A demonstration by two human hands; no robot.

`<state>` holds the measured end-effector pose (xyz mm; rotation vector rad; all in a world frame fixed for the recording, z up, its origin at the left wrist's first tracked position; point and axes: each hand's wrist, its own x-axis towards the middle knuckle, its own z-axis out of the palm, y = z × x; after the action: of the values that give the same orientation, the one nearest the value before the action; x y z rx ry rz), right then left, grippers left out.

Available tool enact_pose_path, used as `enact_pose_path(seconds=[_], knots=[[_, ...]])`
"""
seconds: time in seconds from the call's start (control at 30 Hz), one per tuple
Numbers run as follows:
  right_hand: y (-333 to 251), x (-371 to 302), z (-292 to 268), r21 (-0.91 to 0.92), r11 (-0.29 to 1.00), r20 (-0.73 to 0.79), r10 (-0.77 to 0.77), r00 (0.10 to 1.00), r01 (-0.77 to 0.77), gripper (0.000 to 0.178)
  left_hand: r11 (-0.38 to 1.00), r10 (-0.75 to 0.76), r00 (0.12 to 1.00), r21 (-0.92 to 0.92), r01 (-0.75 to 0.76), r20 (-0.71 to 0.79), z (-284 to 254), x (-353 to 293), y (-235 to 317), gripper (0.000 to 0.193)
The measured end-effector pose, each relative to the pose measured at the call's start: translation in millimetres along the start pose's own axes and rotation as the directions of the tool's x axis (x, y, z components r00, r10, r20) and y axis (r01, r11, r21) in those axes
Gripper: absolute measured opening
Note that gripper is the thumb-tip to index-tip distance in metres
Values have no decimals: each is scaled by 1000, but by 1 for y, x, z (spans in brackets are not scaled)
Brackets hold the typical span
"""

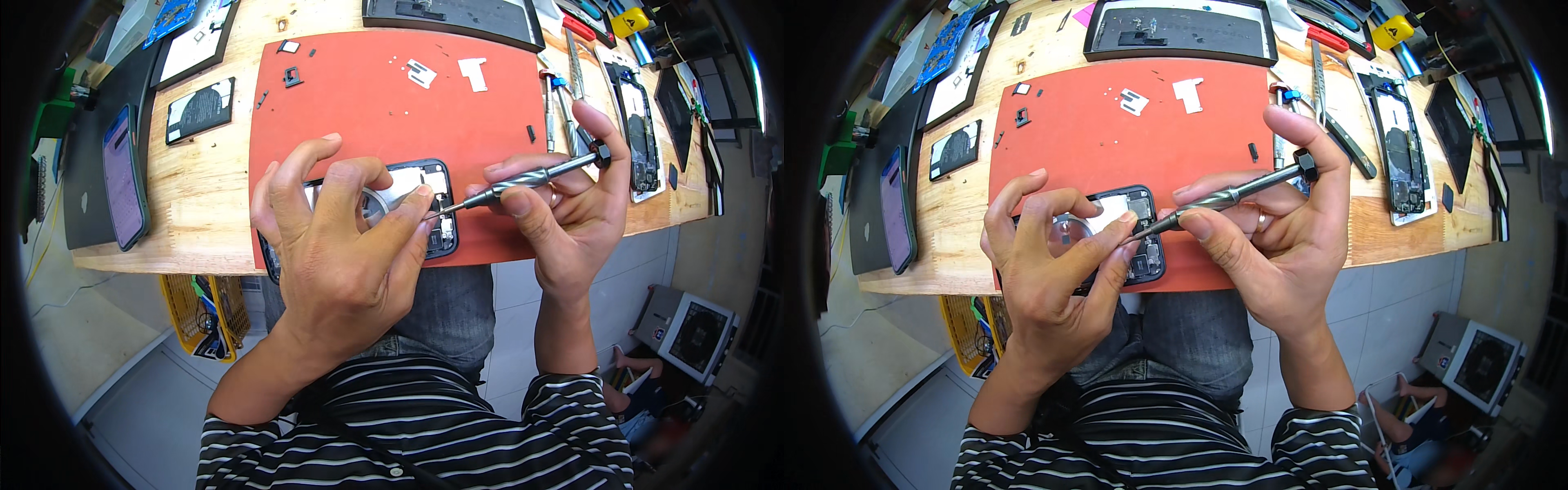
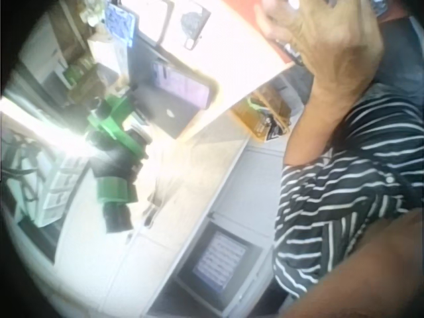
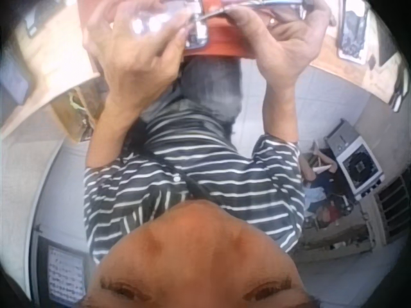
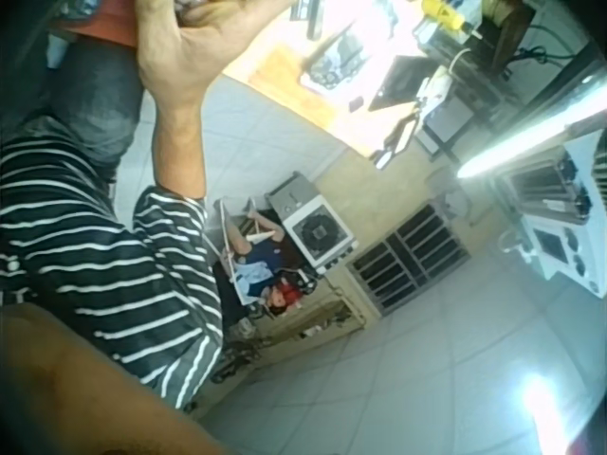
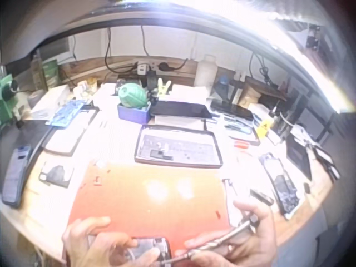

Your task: The person disassembles a smartphone using a screwdriver and tweezers, removing screws and small internal components. They transfer parts between two phone chassis on a red mat, handling connectors and brackets with precision tools.

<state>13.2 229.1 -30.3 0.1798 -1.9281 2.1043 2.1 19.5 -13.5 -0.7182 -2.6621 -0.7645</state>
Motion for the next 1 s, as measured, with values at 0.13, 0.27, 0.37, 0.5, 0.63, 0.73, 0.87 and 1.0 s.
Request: enact_pose_path(seconds=[0.13, 0.27, 0.37, 0.5, 0.63, 0.73, 0.87, 1.0], knots=[[0, 1, 0, -4, 1000, -10, -10, 1000, 10, 82, 1000, 0, 1000, -3, 0, -3, 0, 0, 0, 22], [3, 1, -1, -25, 999, -21, -37, 999, 37, 81, 1000, -3, 1000, -17, 3, -9, 1, -1, 0, 22], [2, 1, -2, -43, 998, -21, -47, 999, 46, 81, 1000, -1, 1000, -10, 1, -9, 1, -1, 0, 22], [2, 1, -1, -41, 998, -33, -52, 998, 51, 81, 1000, -1, 1000, -12, 1, -7, 1, 0, -1, 22], [1, 1, 0, -40, 998, -24, -57, 998, 56, 80, 1000, 0, 1000, -23, 0, -11, 1, -1, -2, 23], [1, 1, -1, -21, 998, -25, -64, 998, 63, 81, 1000, 3, 1000, -24, -3, -10, 1, -1, -2, 23], [1, -1, 1, -9, 997, -34, -73, 997, 72, 82, 1000, 4, 1000, -8, -4, 2, -1, 0, -1, 23], [1, -2, 0, -46, 997, -28, -61, 998, 60, 82, 1000, -2, 1000, -23, 2, -3, 0, 0, 0, 23]])
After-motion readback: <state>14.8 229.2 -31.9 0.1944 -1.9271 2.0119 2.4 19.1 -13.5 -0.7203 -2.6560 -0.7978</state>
